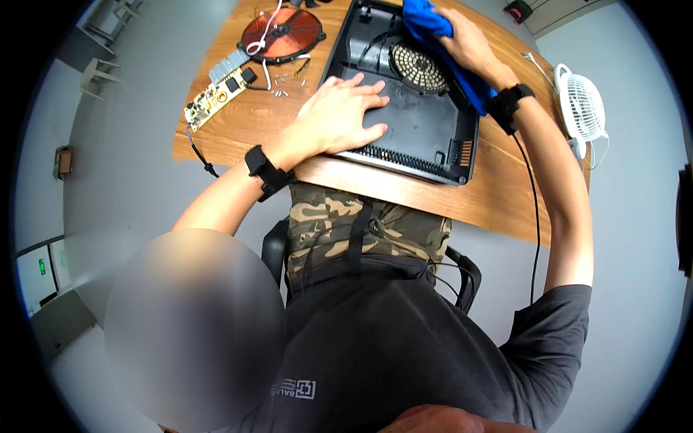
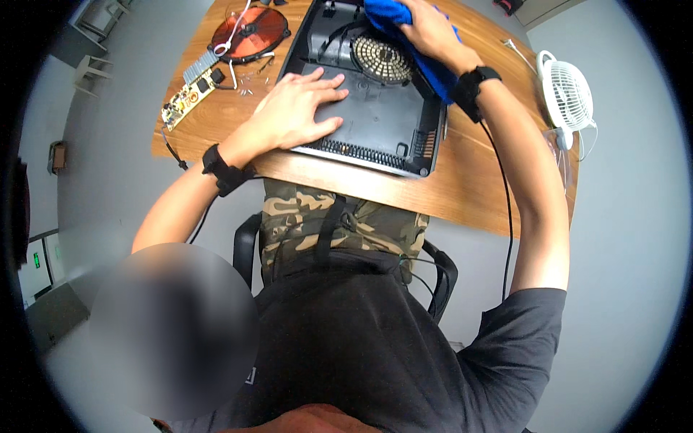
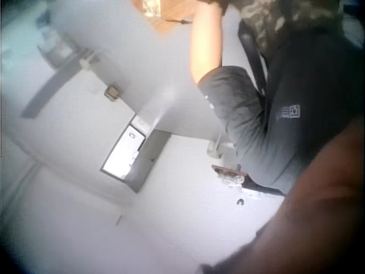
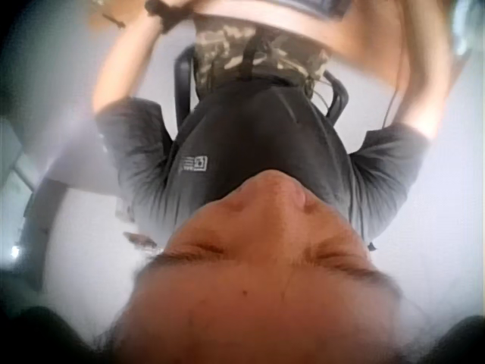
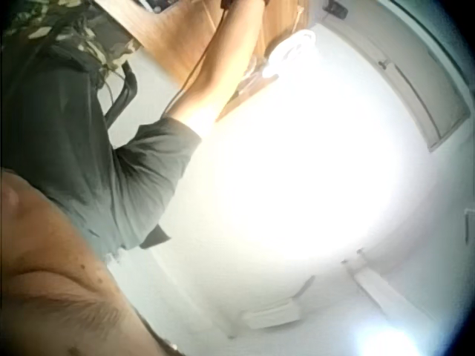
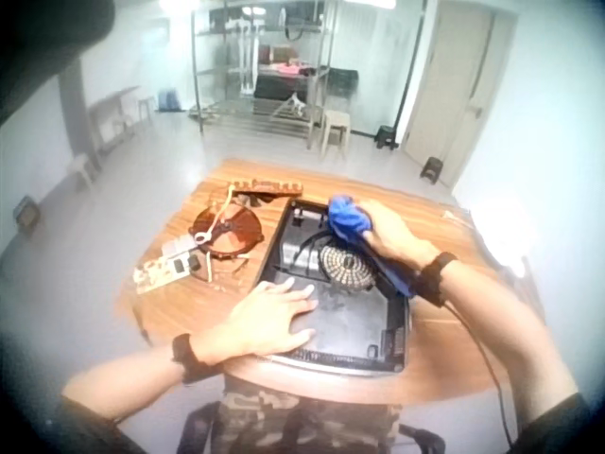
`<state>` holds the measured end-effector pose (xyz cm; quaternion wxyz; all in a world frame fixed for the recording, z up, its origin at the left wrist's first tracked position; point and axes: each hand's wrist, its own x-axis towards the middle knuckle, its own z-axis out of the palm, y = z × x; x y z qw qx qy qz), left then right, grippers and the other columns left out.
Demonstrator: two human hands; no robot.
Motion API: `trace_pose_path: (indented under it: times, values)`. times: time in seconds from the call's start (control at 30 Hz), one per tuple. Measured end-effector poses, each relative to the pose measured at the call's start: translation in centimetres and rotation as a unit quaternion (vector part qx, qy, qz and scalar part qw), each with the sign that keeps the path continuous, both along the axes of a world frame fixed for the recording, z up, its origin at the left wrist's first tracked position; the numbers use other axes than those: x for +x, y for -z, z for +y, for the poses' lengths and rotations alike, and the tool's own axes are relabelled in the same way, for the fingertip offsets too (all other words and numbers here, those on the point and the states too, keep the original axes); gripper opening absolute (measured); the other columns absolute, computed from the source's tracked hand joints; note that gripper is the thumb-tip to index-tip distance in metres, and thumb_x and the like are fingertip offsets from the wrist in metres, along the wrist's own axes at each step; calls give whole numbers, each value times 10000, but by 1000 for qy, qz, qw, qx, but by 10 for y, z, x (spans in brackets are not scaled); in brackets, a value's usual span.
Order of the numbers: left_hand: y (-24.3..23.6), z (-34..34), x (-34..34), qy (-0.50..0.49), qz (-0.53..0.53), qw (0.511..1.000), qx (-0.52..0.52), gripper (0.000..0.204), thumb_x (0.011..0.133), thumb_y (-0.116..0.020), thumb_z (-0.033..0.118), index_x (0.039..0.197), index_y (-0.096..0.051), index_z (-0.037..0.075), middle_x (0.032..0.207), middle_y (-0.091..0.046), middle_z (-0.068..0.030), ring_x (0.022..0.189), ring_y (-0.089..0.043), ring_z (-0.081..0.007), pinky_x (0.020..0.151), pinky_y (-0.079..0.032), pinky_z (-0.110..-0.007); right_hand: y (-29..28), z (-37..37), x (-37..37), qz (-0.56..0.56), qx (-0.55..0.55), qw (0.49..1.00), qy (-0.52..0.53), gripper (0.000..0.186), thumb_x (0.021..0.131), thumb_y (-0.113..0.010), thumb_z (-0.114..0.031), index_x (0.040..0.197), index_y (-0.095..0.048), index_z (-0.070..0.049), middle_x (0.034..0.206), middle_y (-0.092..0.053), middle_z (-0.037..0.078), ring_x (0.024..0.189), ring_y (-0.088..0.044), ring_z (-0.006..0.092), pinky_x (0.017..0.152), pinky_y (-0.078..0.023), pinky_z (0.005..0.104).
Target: The person disassembles a black electronic device on a wooden table, removes screws and internal components, wipes the interior with a blue cloth, and reassembles the device by placing components back and securing them with screws.
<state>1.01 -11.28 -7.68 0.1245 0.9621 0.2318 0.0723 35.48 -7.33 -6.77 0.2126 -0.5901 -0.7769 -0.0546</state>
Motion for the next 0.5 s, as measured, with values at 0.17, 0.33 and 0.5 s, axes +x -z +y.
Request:
trace_pose_path:
  times: [0.17,0.33,0.5]
  values:
    - [6,-1,0,-9,-6,1000,27,575,918,-591,458,1386,-629,125,1552,-487,-61,1460,-409,-287,1200,-302,-445,-33,-9,-45,-5,-87,996,-25,436,807,-691,-161,1227,-634,-57,1196,-678,219,1143,-632,400,993,-495,454]
    - [8,0,2,8,-13,999,42,563,919,-591,449,1378,-635,125,1551,-488,-57,1462,-406,-282,1197,-304,-438,-32,-11,-39,-43,-142,989,26,528,797,-703,-133,1307,-581,-69,1258,-653,224,1188,-607,408,1022,-482,461]
    - [5,0,1,5,-17,999,39,551,918,-593,437,1368,-643,123,1547,-493,-65,1460,-408,-290,1190,-311,-444,-20,8,-33,0,-143,990,-9,518,808,-652,-83,1319,-573,-70,1256,-648,237,1193,-595,422,1028,-475,470]
